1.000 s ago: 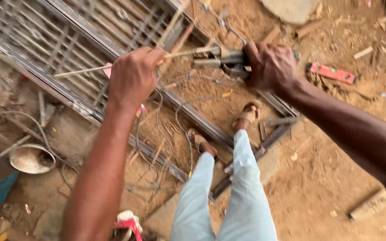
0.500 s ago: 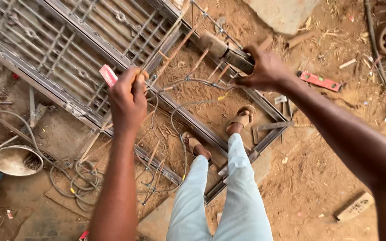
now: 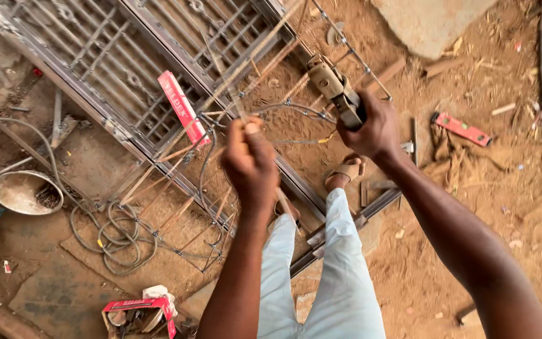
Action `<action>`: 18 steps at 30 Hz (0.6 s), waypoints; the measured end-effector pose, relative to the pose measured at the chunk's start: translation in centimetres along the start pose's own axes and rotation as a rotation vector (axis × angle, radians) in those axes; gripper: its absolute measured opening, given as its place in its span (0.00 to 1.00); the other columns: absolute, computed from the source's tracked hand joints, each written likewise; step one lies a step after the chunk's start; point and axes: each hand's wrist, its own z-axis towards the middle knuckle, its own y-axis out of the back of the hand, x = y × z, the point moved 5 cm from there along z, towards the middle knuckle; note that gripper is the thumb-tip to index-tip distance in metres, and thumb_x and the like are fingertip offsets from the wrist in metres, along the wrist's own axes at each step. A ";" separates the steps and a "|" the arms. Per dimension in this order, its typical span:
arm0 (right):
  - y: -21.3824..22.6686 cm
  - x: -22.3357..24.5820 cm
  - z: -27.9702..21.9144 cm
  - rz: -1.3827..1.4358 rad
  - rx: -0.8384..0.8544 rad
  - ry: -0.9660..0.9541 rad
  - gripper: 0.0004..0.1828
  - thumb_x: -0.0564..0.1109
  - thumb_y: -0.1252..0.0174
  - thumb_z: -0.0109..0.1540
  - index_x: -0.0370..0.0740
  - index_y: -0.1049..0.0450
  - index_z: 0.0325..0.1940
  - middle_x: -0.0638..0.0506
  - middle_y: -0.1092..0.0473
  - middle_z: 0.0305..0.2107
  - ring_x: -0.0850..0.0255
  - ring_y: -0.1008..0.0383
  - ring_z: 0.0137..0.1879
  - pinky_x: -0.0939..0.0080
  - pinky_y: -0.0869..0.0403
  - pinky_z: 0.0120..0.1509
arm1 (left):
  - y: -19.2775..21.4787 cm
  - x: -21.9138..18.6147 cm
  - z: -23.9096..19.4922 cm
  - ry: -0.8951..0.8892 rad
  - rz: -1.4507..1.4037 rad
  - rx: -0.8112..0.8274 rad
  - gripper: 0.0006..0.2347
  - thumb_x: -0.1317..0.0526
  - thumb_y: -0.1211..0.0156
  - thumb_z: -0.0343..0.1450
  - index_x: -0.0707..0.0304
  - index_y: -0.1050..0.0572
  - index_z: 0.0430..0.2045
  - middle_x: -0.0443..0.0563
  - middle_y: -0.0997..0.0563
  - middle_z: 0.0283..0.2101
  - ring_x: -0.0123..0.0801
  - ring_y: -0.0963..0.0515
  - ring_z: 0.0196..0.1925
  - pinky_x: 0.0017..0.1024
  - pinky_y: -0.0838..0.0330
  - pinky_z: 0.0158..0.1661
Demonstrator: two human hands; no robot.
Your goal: The person uses a handheld welding tool to join metal bars on a large rectangular frame lying on the ground. They repeatedly position the tool at intersections, create sparks to weld the joints, and adjust the frame's position to access different sections.
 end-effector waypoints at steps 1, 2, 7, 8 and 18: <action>0.6 0.8 0.3 -0.021 -0.015 0.010 0.22 0.45 0.37 0.58 0.35 0.29 0.54 0.49 0.27 0.25 0.60 0.27 0.27 0.56 0.26 0.31 | -1.4 -0.7 -0.1 -0.028 0.122 0.223 0.10 0.59 0.52 0.79 0.61 0.23 0.37 0.45 0.27 0.17 0.25 0.29 0.15 0.26 0.38 0.15; 1.3 1.6 0.7 -0.042 -0.030 0.021 0.20 0.45 0.37 0.59 0.36 0.28 0.53 0.49 0.28 0.26 0.60 0.27 0.27 0.56 0.27 0.31 | -2.8 -1.3 -0.2 -0.056 0.245 0.445 0.10 0.59 0.51 0.78 0.61 0.21 0.37 0.45 0.26 0.18 0.28 0.29 0.14 0.28 0.37 0.14; 4.1 4.3 3.3 -0.225 -0.131 0.206 0.22 0.46 0.32 0.55 0.37 0.27 0.51 0.49 0.28 0.26 0.59 0.27 0.29 0.56 0.26 0.33 | -1.3 -3.0 1.6 0.028 -0.146 0.256 0.11 0.59 0.53 0.79 0.66 0.23 0.36 0.47 0.23 0.21 0.23 0.23 0.18 0.25 0.29 0.17; 4.2 4.3 3.5 -0.238 -0.109 0.194 0.21 0.45 0.33 0.57 0.37 0.26 0.52 0.49 0.28 0.25 0.59 0.28 0.28 0.56 0.26 0.32 | -0.9 -3.1 1.7 0.020 -0.171 0.224 0.12 0.58 0.54 0.79 0.66 0.24 0.36 0.47 0.23 0.22 0.22 0.23 0.18 0.24 0.28 0.18; 5.0 6.1 4.0 -0.260 -0.141 0.353 0.23 0.46 0.31 0.57 0.35 0.27 0.53 0.49 0.28 0.29 0.60 0.28 0.30 0.56 0.26 0.33 | -2.0 -3.8 2.0 -0.102 -0.568 0.467 0.12 0.60 0.52 0.82 0.70 0.29 0.33 0.52 0.26 0.25 0.27 0.25 0.20 0.28 0.22 0.19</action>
